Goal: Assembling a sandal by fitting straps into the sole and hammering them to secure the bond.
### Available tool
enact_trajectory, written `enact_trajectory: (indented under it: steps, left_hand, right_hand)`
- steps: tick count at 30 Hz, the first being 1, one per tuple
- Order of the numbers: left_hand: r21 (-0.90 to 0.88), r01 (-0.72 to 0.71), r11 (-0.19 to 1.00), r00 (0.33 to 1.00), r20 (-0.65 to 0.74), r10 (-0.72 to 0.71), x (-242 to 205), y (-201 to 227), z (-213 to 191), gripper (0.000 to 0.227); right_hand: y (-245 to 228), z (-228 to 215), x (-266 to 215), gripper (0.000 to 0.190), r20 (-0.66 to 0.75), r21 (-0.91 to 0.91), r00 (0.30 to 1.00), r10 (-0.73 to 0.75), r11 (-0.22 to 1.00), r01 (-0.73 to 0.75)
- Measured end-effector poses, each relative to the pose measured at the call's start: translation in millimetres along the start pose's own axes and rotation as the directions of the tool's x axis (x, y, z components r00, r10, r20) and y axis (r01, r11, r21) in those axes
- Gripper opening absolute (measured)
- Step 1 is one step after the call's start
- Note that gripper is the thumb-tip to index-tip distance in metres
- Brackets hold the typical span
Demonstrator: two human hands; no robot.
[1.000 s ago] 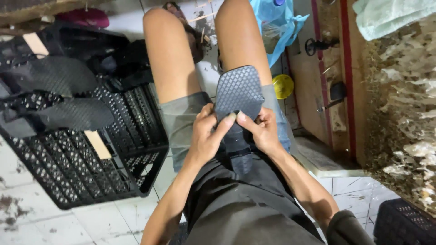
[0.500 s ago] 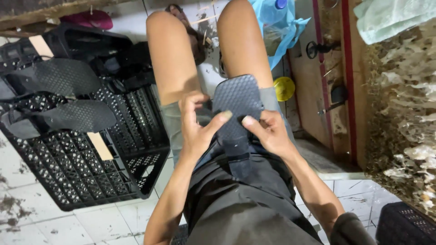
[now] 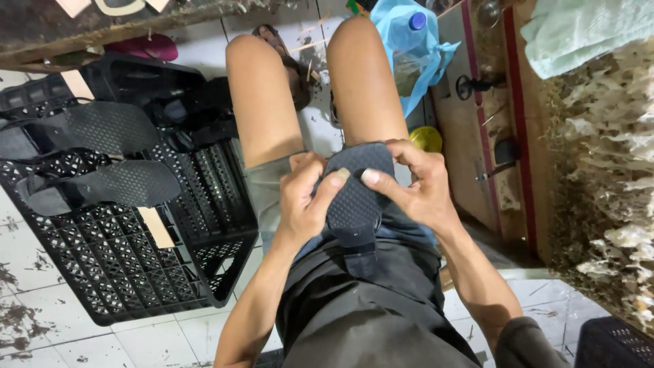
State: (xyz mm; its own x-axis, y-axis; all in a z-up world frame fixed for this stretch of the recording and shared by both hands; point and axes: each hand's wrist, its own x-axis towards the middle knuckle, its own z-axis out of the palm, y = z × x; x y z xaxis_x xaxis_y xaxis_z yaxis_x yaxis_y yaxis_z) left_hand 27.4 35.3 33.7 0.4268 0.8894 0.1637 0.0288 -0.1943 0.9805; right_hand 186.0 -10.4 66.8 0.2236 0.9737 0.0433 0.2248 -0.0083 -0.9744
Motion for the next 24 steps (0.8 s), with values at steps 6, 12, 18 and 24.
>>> enact_trajectory:
  steps: [6, 12, 18, 24]
  left_hand:
    - [0.127, 0.215, 0.968, 0.967, 0.114, -0.229, 14, 28, -4, 0.022]
    - [0.063, 0.293, 0.954, 0.956, -0.012, -0.293, 6, 6, 3, 0.027]
    - [-0.712, -0.119, 0.692, 0.965, -0.247, -0.088, 24, -17, -26, 0.039]
    - [-0.456, 0.005, 0.890, 0.929, -0.328, -0.173, 29, -16, -24, 0.039]
  right_hand:
    - [25, 0, 1, 0.020, -0.032, 0.032, 0.997, -0.066, 0.997, 0.067]
    - [29, 4, 2, 0.035, -0.001, 0.100, 1.000, -0.019, 0.995, 0.019]
    - [28, 23, -14, 0.052, 0.294, 0.462, 0.940, 0.172, 0.836, -0.297]
    - [-6, 49, -38, 0.030, 0.313, 0.554, 0.708, 0.633, 0.484, -0.677]
